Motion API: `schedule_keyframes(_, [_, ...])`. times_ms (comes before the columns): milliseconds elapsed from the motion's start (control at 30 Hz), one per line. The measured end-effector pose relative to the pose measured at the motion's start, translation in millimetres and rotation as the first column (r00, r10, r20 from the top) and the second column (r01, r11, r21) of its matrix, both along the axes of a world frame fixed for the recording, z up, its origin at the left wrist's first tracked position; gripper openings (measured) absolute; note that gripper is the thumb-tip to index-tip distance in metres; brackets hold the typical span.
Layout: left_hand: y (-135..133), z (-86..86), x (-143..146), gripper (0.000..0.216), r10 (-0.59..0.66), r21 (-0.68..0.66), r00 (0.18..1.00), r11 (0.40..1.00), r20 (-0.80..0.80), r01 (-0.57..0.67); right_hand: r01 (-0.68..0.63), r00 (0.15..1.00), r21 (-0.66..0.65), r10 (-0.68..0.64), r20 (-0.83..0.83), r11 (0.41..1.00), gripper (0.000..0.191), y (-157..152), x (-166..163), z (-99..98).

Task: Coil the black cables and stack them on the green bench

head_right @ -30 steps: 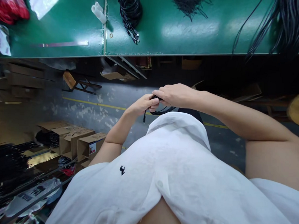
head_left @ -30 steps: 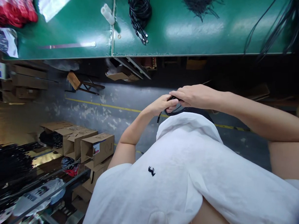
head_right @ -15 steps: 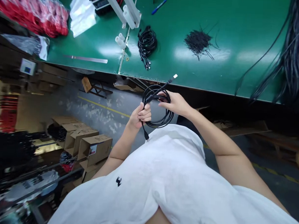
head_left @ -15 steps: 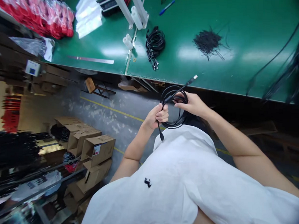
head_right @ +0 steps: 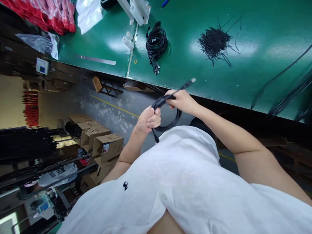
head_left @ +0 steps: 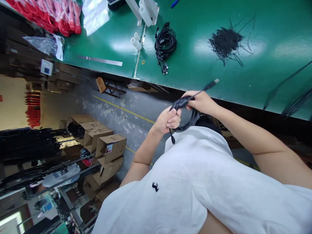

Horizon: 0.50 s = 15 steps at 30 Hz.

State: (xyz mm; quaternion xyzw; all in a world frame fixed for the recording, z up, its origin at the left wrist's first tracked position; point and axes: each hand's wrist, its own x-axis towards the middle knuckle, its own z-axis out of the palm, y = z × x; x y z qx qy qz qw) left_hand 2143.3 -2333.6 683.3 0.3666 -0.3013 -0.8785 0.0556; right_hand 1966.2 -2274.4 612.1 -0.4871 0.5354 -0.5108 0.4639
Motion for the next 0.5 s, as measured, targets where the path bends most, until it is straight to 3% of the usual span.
schedule_keyframes(33, [-0.1, 0.3, -2.3, 0.027, 0.039, -0.063, 0.999, 0.997, -0.013, -0.040, 0.124, 0.980, 0.108, -0.139, 0.145, 0.986, 0.010, 1.1, 7.9, -7.8])
schedule_keyframes(100, [2.2, -3.4, -8.8, 0.025, 0.102, -0.171, 0.995, 0.980, -0.018, -0.103, 0.221, 0.817, 0.346, -0.367, 0.445, 0.912, 0.015, 1.4, 29.3, -22.2])
schedule_keyframes(167, [8.1, -12.3, -16.0, 0.024, 0.182, -0.238, 0.983, 0.955, -0.001, -0.177, 0.151, 0.594, 0.500, -0.483, 0.644, 0.853, 0.020, -2.1, 52.9, -32.6])
schedule_keyframes(233, [15.2, -23.1, -20.8, 0.023, 0.281, -0.260, 0.960, 0.926, -0.004, -0.272, 0.121, 0.470, 0.546, -0.532, 0.704, 0.829, 0.025, -7.9, 71.3, -38.4])
schedule_keyframes(333, [21.4, -34.7, -19.3, 0.025, 0.378, -0.230, 0.925, 0.896, -0.050, -0.379, 0.166, 0.483, 0.538, -0.544, 0.686, 0.827, 0.030, -11.8, 82.4, -42.9])
schedule_keyframes(433, [20.0, -37.3, -10.1, 0.027, 0.357, -0.177, 0.932, 0.915, -0.057, -0.361, 0.169, 0.530, 0.536, -0.535, 0.658, 0.827, 0.031, -4.2, 74.1, -46.1])
schedule_keyframes(500, [18.2, -36.8, -3.1, 0.027, 0.267, -0.121, 0.963, 0.955, -0.036, -0.269, 0.285, 0.663, 0.461, -0.520, 0.538, 0.841, 0.027, 3.1, 59.0, -46.6])
